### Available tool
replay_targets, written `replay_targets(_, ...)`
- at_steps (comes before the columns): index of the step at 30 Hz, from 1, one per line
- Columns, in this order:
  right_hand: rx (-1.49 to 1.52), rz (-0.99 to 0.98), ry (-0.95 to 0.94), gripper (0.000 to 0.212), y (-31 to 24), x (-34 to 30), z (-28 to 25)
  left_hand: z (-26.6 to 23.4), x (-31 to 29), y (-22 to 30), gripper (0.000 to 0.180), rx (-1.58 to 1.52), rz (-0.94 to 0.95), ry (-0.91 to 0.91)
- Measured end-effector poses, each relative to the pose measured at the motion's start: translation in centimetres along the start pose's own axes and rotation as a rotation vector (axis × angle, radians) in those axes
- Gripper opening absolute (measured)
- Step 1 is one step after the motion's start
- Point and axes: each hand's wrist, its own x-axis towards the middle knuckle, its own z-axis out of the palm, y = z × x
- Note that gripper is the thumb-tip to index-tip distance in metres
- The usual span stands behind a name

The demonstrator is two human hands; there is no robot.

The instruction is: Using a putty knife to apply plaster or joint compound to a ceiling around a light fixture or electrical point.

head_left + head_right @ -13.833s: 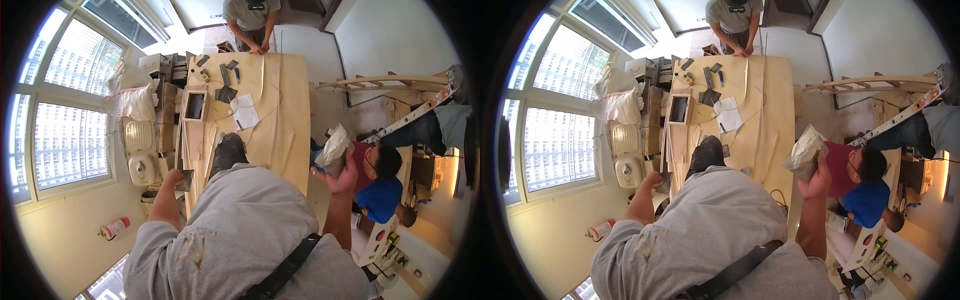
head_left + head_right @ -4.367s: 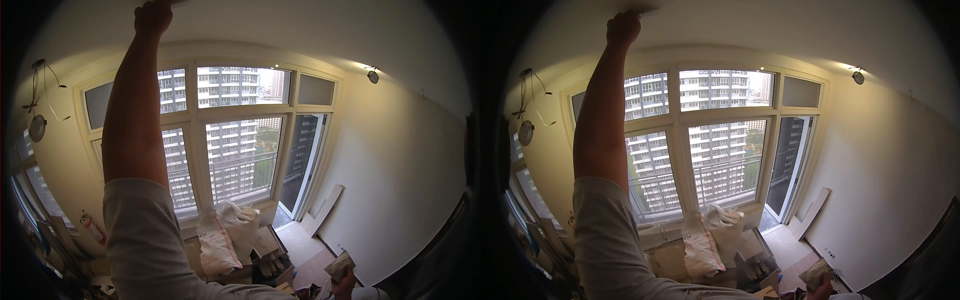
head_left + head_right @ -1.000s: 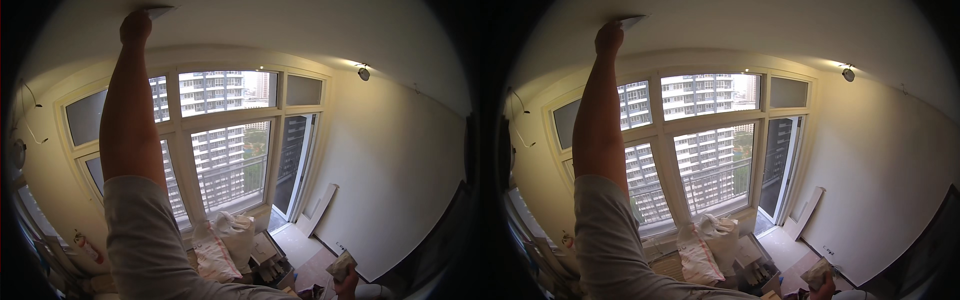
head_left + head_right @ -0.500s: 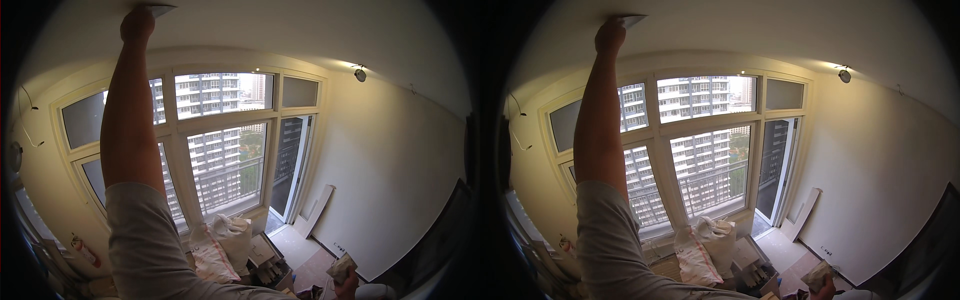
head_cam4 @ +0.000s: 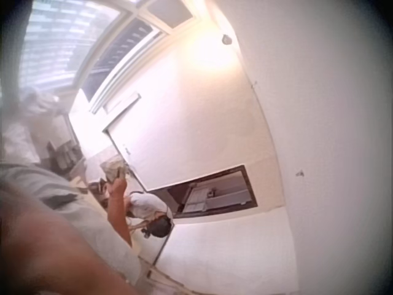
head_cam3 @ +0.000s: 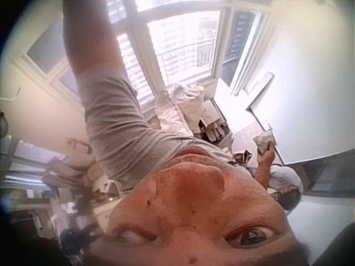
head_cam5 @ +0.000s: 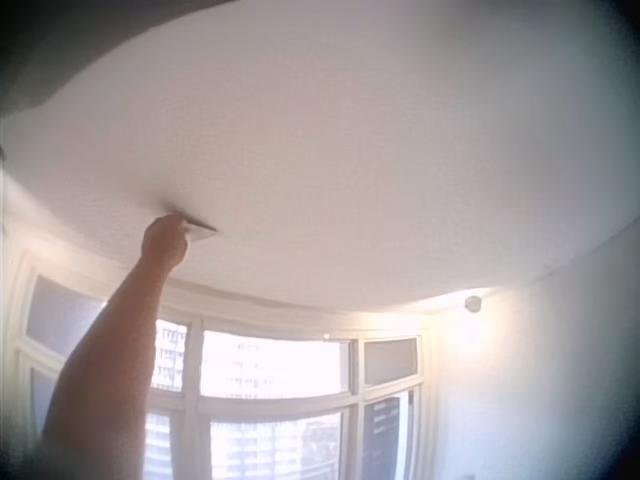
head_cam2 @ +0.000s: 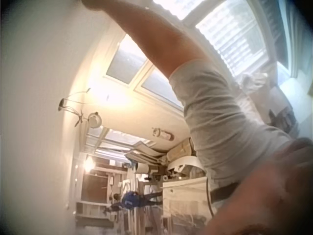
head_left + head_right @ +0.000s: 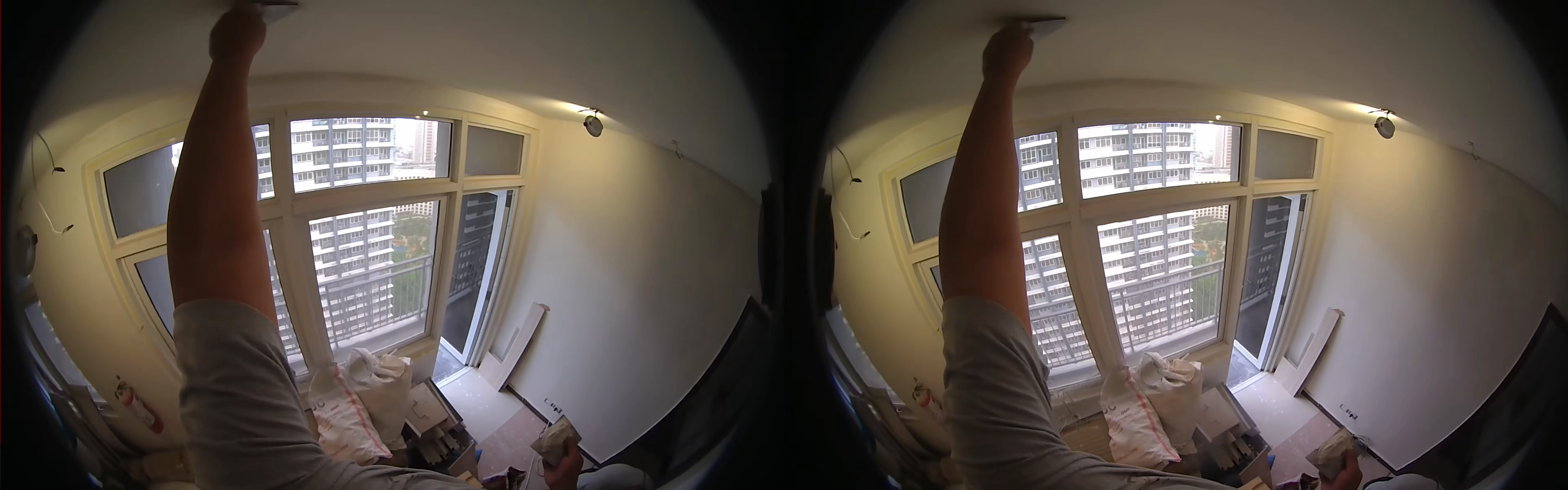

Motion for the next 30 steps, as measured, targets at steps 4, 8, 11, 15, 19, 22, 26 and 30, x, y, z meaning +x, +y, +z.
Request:
replay_targets(4,-0.092,-0.061,-0.044,0.057,-3.1,1.1,-0.6,1.7,0.4,-1.8,0.026,0.099,0.13,-0.052)
replay_targets(8,1.512,0.844,0.14,0.046,-4.4,2.0,0.6,1.4,0.7,-2.8,0.025,0.073,0.171,0.101)
replay_targets(11,1.134,0.608,0.014,0.036,-2.1,0.7,0.8,1.4,0.0,0.4,0.025,0.005,0.203,0.071)
replay_targets(15,0.736,0.406,0.004,0.044,-4.5,1.1,-0.1,1.7,1.2,-3.6,0.027,0.113,0.188,0.049)
replay_targets(19,-0.003,-0.073,-0.018,0.069,-1.0,-0.8,-0.4,1.0,-0.1,-1.9,0.029,-0.038,0.046,0.153)
replay_targets(22,-0.053,-0.104,-0.051,0.07,-1.8,-0.8,-1.2,0.3,0.3,0.6,0.028,0.079,0.077,-0.044)
replay_targets(26,0.061,0.016,0.006,0.068,-2.6,-0.8,-0.7,0.7,-0.6,3.2,0.028,0.059,0.046,-0.14)
replay_targets(30,0.003,0.036,0.009,0.065,-1.3,-1.1,0.2,0.7,-0.7,1.4,0.029,0.039,-0.001,-0.114)
